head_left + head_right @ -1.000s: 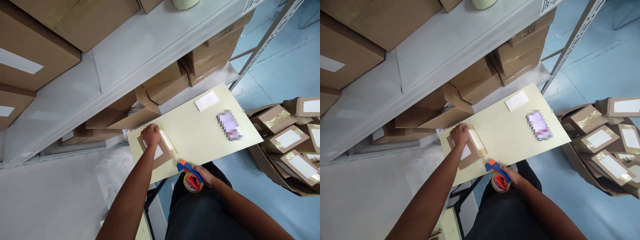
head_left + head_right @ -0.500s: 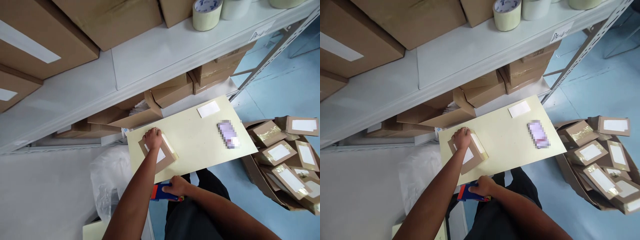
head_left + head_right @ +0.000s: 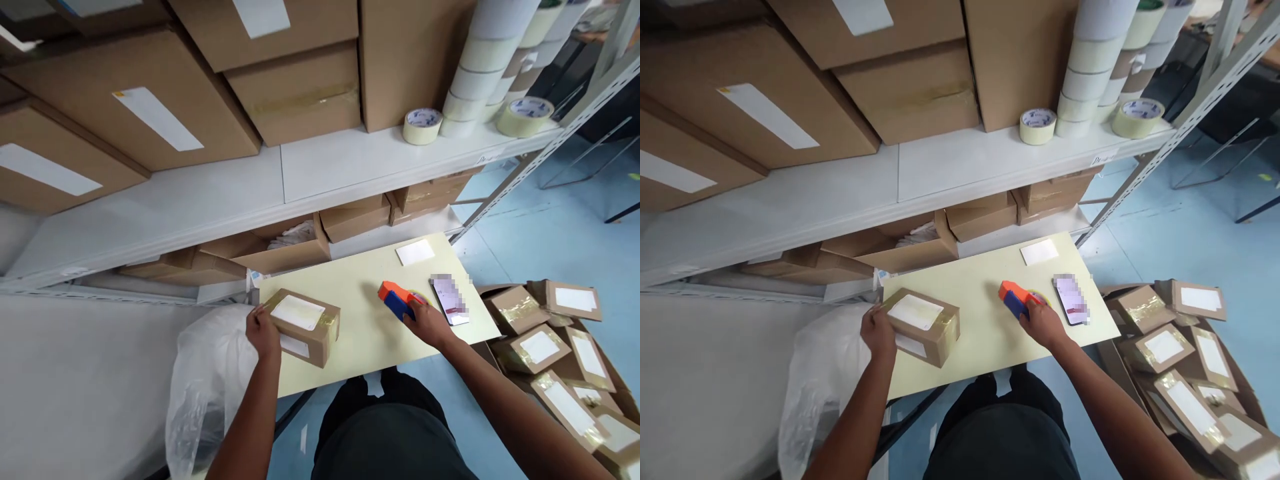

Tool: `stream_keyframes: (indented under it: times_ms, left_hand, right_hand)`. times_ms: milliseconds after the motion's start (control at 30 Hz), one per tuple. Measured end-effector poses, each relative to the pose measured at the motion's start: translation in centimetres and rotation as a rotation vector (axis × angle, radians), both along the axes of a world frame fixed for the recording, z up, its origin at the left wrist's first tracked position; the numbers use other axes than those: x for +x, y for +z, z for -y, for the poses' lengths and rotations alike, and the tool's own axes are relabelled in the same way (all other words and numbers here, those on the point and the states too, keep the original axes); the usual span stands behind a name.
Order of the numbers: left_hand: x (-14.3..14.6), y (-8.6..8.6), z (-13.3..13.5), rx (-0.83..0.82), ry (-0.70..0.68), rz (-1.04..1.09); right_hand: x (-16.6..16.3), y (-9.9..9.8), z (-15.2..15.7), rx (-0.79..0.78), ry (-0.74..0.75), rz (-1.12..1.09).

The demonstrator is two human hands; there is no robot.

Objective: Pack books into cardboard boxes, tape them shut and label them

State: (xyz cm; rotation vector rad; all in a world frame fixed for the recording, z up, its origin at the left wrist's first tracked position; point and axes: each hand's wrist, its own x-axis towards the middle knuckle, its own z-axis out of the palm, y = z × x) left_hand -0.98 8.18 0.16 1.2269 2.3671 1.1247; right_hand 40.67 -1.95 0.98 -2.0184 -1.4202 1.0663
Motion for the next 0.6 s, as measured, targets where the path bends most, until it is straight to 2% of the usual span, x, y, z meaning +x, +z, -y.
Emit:
stream_keyframes:
  times_ms: [67, 167, 333, 467, 533, 600]
  left_hand:
    - [-0.9, -0.9, 2.3, 0.051, 0.105, 0.060]
    - [-0.7, -2.0, 5.5, 0.053, 0.198, 0.135]
    - [0.9, -2.5, 9.2, 0.019, 0.218, 0.244]
    - [0.6, -2.7, 10.8, -0.016, 0.161, 0.317]
    - [0.1, -3.0, 11.3, -0.016, 0.136, 0.326]
    - [-0.5, -3.3, 11.7, -0.022, 0.068, 0.300]
  right_hand:
    - [0.3, -1.5, -1.6, 0.032, 0.000, 0.104]
    - [0.3, -3.3, -3.2, 0.042, 0.084, 0.269]
    - [0.2, -4.8, -3.8, 0.008, 0.134, 0.308]
    - [-1.0, -4.0, -3.0, -0.008, 0.047, 0.315]
    - [-3.1, -2.8, -1.8, 0.081, -0.027, 0.262]
    - [-6.4, -1.3, -0.2, 0.198, -0.109, 0.083]
